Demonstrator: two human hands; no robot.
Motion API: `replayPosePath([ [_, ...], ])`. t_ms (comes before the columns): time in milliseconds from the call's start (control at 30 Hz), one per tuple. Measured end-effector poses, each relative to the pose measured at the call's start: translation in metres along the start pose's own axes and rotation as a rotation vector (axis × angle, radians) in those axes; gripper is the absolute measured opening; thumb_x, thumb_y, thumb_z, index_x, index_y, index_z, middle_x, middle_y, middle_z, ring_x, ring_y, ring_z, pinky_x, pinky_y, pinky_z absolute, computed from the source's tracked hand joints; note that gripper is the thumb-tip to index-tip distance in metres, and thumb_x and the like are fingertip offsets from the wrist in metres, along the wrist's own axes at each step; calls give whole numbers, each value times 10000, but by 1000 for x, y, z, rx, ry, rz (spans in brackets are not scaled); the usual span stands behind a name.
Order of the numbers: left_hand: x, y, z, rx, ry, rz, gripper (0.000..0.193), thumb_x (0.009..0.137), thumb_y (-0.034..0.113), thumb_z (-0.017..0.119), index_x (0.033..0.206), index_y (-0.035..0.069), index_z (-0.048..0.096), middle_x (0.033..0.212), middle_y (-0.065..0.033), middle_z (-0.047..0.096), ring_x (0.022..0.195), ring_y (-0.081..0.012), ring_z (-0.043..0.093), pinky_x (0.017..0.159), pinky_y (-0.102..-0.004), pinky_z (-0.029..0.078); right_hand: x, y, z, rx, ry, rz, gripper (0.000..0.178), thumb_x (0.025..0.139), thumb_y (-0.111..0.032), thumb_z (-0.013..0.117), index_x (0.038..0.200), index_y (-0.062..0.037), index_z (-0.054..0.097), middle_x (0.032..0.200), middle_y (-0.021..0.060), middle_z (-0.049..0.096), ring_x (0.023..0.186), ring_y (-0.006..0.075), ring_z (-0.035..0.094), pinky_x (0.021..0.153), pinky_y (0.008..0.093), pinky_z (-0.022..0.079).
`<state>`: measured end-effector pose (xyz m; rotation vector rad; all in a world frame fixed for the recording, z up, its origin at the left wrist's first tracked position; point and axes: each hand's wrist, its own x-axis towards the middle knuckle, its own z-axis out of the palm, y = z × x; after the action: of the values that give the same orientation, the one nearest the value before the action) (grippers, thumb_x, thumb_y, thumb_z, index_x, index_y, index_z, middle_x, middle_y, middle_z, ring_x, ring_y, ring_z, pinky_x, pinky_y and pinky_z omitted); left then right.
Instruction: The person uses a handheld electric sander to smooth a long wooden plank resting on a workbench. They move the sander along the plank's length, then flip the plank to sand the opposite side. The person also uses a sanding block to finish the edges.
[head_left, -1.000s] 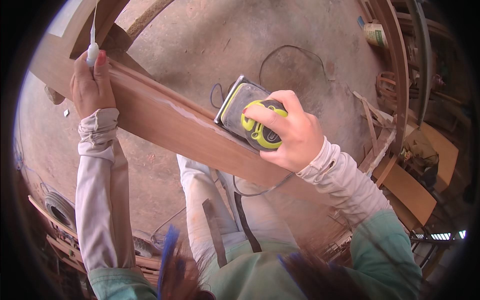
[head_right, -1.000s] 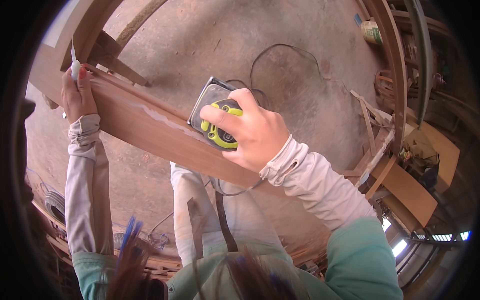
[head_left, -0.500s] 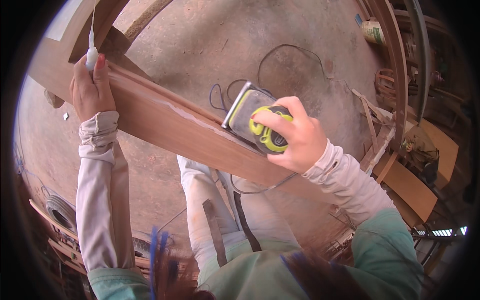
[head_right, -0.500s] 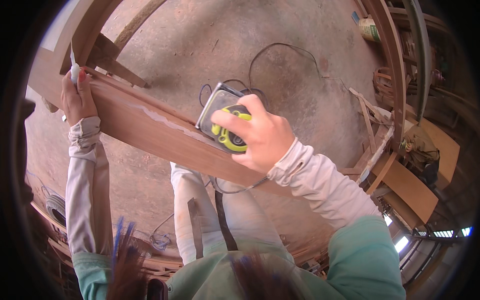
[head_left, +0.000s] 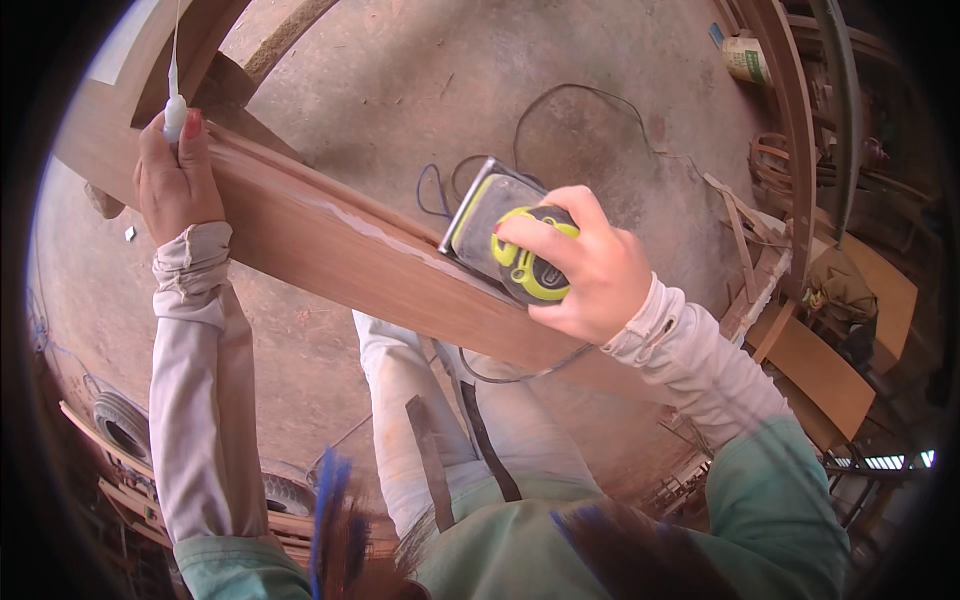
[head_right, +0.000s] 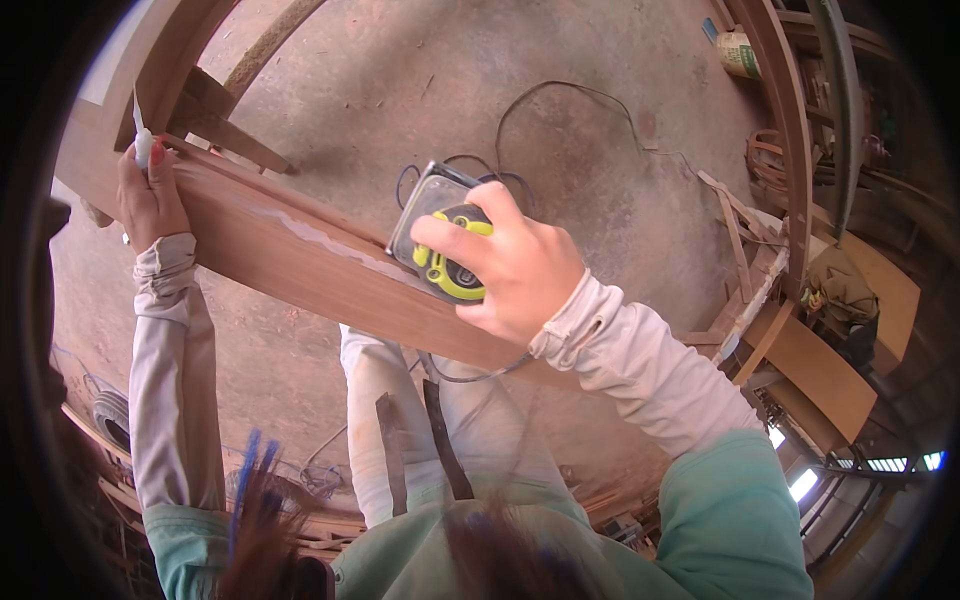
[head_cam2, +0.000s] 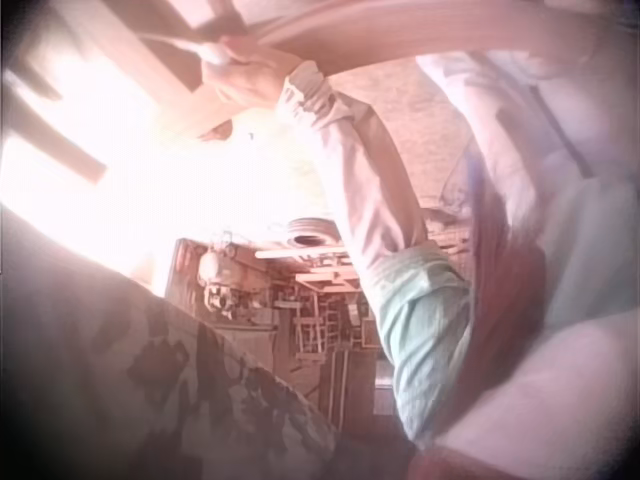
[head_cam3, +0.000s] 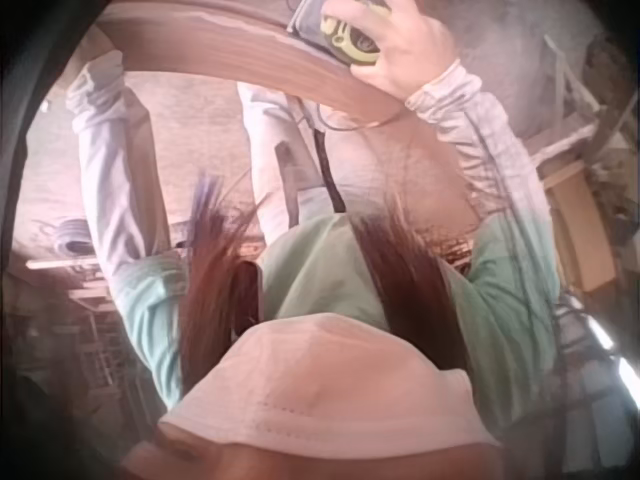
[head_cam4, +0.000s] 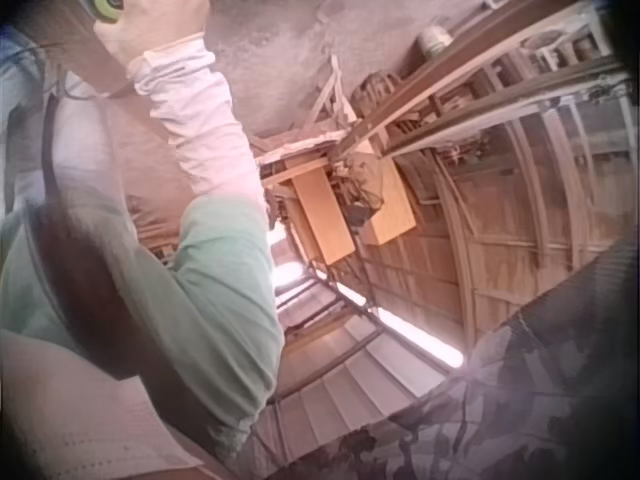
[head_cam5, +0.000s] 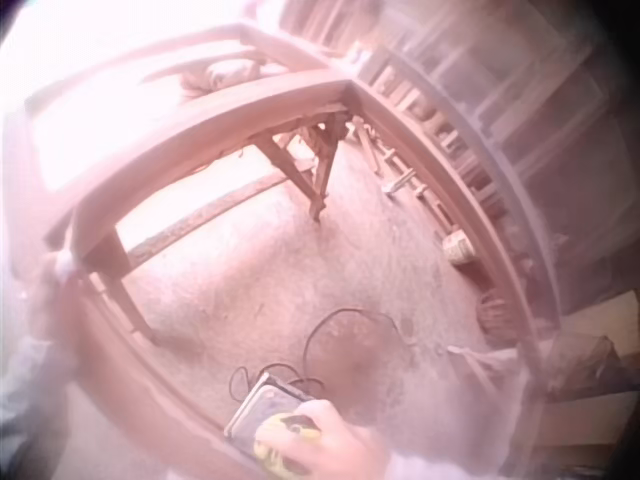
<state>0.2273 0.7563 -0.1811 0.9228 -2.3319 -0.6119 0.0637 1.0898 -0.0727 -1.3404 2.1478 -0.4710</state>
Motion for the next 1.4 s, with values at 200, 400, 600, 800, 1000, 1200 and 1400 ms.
replayPosePath([
  [200,-1,-2,1,50,18,40,415,1005,392,546,1104,-4,618,845,-144,671,796,-299,646,746,-391,494,-1,1,3,-17,6,-2,695,586,-95,794,1220,-275,573,1122,117,498,771,323,672,646,411,595],
  [400,-1,-5,-2,74,-28,-5,405,1022,386,502,1125,15,626,911,-143,675,858,-297,647,786,-383,489,4,-3,2,-6,-6,1,684,560,-51,792,1195,-216,599,1154,121,502,852,314,666,688,389,595],
  [600,-1,-3,-1,70,-32,-26,409,1029,393,479,1131,29,638,939,-140,680,881,-296,649,807,-383,485,0,0,3,7,0,11,694,578,-72,794,1213,-247,578,1143,122,497,831,329,669,682,410,592],
  [800,-1,-5,0,78,-34,-21,411,1028,401,480,1121,35,640,933,-138,677,875,-295,647,803,-376,485,9,-4,4,3,23,-15,700,606,-118,803,1232,-302,549,1122,118,485,781,333,679,645,429,598],
  [1000,-1,-5,-1,54,-21,-14,427,1015,405,516,1118,3,620,889,-136,680,833,-285,651,776,-377,493,-2,2,5,1,39,-4,674,609,-115,790,1219,-291,565,1110,118,493,735,327,681,623,416,598],
  [1200,-1,-3,0,46,-2,0,426,1016,402,518,1127,4,622,891,-130,684,835,-269,652,775,-364,493,14,-10,6,-19,35,-9,694,585,-83,799,1219,-255,574,1130,122,500,808,330,674,659,405,595],
  [1400,-3,-5,-1,44,-13,-40,426,1009,395,538,1123,-8,618,876,-134,689,814,-271,659,750,-361,497,0,-7,8,-36,-14,53,702,564,-66,804,1209,-239,588,1148,128,499,859,331,667,687,402,596],
])
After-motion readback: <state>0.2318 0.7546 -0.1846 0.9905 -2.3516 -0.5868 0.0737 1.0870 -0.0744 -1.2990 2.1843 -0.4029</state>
